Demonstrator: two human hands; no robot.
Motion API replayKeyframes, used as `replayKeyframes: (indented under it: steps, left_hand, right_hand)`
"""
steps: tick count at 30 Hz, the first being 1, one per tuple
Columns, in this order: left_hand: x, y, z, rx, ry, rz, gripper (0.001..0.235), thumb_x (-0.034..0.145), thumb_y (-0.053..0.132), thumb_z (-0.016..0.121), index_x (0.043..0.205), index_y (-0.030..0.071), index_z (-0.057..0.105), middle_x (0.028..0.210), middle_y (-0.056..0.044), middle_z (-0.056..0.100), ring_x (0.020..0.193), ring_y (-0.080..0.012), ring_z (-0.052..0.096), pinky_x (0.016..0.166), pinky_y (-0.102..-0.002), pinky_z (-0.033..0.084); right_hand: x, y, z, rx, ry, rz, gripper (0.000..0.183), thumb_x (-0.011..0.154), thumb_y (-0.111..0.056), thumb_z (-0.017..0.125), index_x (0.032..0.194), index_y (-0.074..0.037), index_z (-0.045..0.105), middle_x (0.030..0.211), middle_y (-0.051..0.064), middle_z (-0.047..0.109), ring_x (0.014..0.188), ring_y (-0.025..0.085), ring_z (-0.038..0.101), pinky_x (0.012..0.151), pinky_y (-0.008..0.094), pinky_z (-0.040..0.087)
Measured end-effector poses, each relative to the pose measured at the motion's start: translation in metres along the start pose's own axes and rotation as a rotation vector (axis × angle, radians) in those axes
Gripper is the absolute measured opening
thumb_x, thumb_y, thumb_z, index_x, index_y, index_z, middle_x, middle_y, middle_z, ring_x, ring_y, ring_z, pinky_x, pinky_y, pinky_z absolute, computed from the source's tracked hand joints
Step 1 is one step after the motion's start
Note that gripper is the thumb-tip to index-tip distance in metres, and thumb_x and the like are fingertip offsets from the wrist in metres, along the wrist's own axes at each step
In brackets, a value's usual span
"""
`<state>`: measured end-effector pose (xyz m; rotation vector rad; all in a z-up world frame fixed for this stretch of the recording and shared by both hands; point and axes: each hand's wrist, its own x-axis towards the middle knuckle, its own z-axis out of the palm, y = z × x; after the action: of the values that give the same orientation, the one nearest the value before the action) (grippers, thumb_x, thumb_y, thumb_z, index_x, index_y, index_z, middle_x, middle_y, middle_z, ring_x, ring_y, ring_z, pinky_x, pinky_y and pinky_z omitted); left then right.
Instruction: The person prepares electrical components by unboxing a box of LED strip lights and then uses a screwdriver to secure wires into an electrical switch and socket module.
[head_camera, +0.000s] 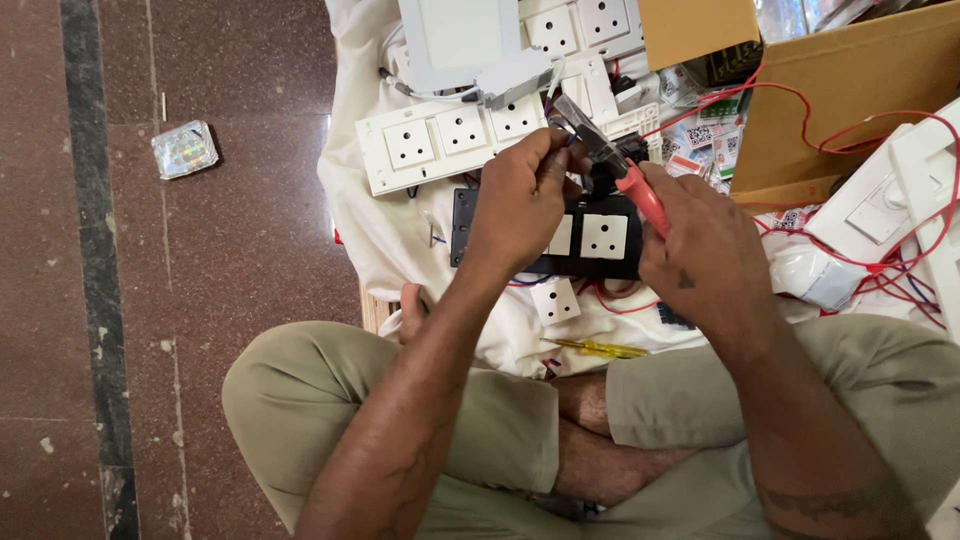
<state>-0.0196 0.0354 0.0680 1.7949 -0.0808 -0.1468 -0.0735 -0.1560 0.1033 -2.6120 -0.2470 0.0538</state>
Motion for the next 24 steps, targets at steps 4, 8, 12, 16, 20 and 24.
replayKeyframes:
  steps: [4, 8, 12, 16, 20, 24]
  left_hand:
    - [0.0002, 0.0038, -0.0004, -0.154, -0.082, -0.13, 0.018, 0.107, 0.008, 0.047, 0.102, -0.002, 0.062, 0.083, -0.004, 0.07, 0.066, -0.0104, 0.067, 0.063, -0.027, 0.058]
    - [-0.0016, 0.0086, -0.0016, -0.141, -0.114, -0.189, 0.017, 0.106, 0.009, 0.046, 0.102, 0.0, 0.06, 0.077, -0.002, 0.065, 0.059, -0.0108, 0.061, 0.058, -0.028, 0.053]
    - [-0.0006, 0.0059, -0.0016, -0.07, -0.072, -0.042, 0.017, 0.108, 0.01, 0.048, 0.103, 0.001, 0.063, 0.075, -0.002, 0.065, 0.068, -0.0094, 0.062, 0.066, -0.027, 0.052]
    - [-0.001, 0.0041, -0.0019, 0.009, -0.056, -0.059, 0.016, 0.106, 0.012, 0.05, 0.104, 0.004, 0.063, 0.073, -0.002, 0.063, 0.066, -0.0099, 0.059, 0.063, -0.028, 0.05]
    - [-0.0004, 0.0022, -0.0018, 0.039, -0.059, -0.049, 0.016, 0.106, 0.012, 0.049, 0.104, 0.004, 0.063, 0.072, -0.002, 0.063, 0.066, -0.0103, 0.059, 0.062, -0.028, 0.049]
    - [-0.0015, 0.0053, -0.0028, 0.008, -0.07, -0.018, 0.016, 0.108, 0.011, 0.048, 0.105, 0.004, 0.062, 0.076, -0.002, 0.062, 0.069, -0.0099, 0.058, 0.064, -0.027, 0.049]
  right_hand:
    - [0.0045, 0.0037, 0.0013, 0.016, 0.028, -0.086, 0.051, 0.084, -0.003, 0.064, 0.135, 0.0, 0.06, 0.101, 0.023, 0.067, 0.094, 0.043, 0.064, 0.081, 0.053, 0.051]
    - [0.0043, 0.0079, 0.0001, 0.221, -0.047, -0.101, 0.052, 0.085, -0.002, 0.061, 0.137, -0.002, 0.059, 0.098, 0.022, 0.067, 0.092, 0.043, 0.064, 0.08, 0.051, 0.051]
    - [0.0041, 0.0091, 0.0012, 0.16, -0.011, -0.142, 0.055, 0.083, -0.003, 0.063, 0.138, -0.001, 0.057, 0.099, 0.022, 0.067, 0.092, 0.043, 0.064, 0.08, 0.052, 0.049]
    - [0.0036, 0.0087, 0.0016, 0.143, -0.021, -0.088, 0.054, 0.085, -0.005, 0.064, 0.138, -0.002, 0.057, 0.098, 0.021, 0.067, 0.092, 0.042, 0.064, 0.08, 0.052, 0.05]
    - [0.0009, 0.0077, 0.0001, 0.016, -0.028, -0.05, 0.055, 0.084, -0.009, 0.066, 0.138, -0.003, 0.057, 0.101, 0.02, 0.065, 0.095, 0.041, 0.063, 0.081, 0.052, 0.05]
    - [0.0008, 0.0067, -0.0034, -0.073, -0.028, -0.024, 0.06, 0.08, -0.012, 0.067, 0.138, -0.003, 0.056, 0.105, 0.02, 0.065, 0.095, 0.04, 0.063, 0.08, 0.052, 0.05]
